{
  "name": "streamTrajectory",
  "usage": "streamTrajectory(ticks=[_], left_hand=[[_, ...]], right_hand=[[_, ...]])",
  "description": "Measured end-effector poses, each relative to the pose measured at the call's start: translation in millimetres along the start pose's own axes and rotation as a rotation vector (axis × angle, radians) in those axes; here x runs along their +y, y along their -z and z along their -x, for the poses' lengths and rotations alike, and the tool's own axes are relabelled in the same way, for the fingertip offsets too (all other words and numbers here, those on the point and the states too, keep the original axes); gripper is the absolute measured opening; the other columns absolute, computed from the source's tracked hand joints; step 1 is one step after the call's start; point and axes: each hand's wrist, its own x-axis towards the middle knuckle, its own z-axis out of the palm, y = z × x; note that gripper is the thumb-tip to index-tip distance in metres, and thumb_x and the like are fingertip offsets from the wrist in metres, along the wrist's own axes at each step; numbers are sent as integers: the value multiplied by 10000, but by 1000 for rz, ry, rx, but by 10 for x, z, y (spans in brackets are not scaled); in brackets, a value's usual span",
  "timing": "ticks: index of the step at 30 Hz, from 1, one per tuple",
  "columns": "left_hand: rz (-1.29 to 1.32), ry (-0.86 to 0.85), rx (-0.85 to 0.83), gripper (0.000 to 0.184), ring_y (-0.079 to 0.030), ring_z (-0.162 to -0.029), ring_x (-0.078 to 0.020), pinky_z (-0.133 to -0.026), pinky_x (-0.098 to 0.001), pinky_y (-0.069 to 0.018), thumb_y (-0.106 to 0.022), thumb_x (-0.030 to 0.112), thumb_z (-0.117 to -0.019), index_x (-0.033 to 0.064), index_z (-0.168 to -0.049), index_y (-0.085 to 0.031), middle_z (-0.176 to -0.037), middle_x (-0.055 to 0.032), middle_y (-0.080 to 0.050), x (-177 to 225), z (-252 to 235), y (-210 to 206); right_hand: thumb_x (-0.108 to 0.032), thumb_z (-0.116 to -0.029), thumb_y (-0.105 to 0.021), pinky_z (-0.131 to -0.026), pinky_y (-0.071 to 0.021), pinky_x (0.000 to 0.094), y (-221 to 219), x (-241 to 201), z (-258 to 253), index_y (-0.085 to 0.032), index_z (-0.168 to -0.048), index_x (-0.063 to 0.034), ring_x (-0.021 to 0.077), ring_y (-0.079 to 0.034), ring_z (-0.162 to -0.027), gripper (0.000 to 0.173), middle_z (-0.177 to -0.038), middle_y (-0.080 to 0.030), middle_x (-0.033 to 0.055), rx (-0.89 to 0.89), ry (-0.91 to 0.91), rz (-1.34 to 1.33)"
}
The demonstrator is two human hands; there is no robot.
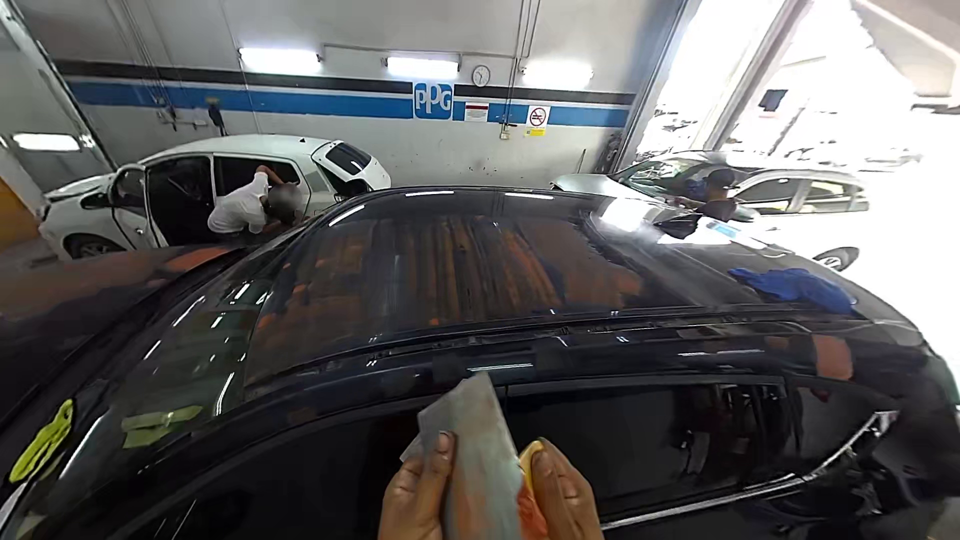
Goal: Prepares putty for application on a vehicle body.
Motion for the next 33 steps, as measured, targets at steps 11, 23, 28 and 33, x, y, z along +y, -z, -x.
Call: streamTrajectory(ticks=[11,23,28,33], left_hand=[[83,-203,0,246,-740,-909,-105,-863,-339,-628,-403,242,-1116,103,-1135,-605,-954,-15,-754,-125,-48,279],[-87,-414,255,187,-737,-744,-74,-723,-266,-644,-407,85,-1095,-1,-1162,-559,-827,-11,-736,-67,-181,12],[-112,-459,256,196,-735,-734,-69,-713,-245,-639,-411,79,-1094,-2,-1138,-584,-832,-6,-742,23,-228,-54],[-64,-420,248,213,-737,-736,-78,-708,-251,-642,-400,105,-1104,-2,-1158,-577,-833,-23,-738,69,-290,-137]], right_hand=[[-1,-1021,-509,-914,-612,282,196,-561,20,-406,-1322,-125,52,-695,-1040,341,-1174,-682,-99,231,194,-172],[-141,-1090,-477,-1044,-535,294,192,-440,63,-634,-1327,-44,65,-638,-1198,300,-1279,-692,45,-151,343,127],[-104,-1095,-438,-1065,-525,346,267,-505,36,-571,-1324,130,170,-656,-1205,353,-1283,-667,225,-278,255,197],[-100,-1090,-432,-1005,-558,374,354,-534,9,-546,-1345,141,210,-685,-1136,369,-1247,-668,251,-336,186,220]])
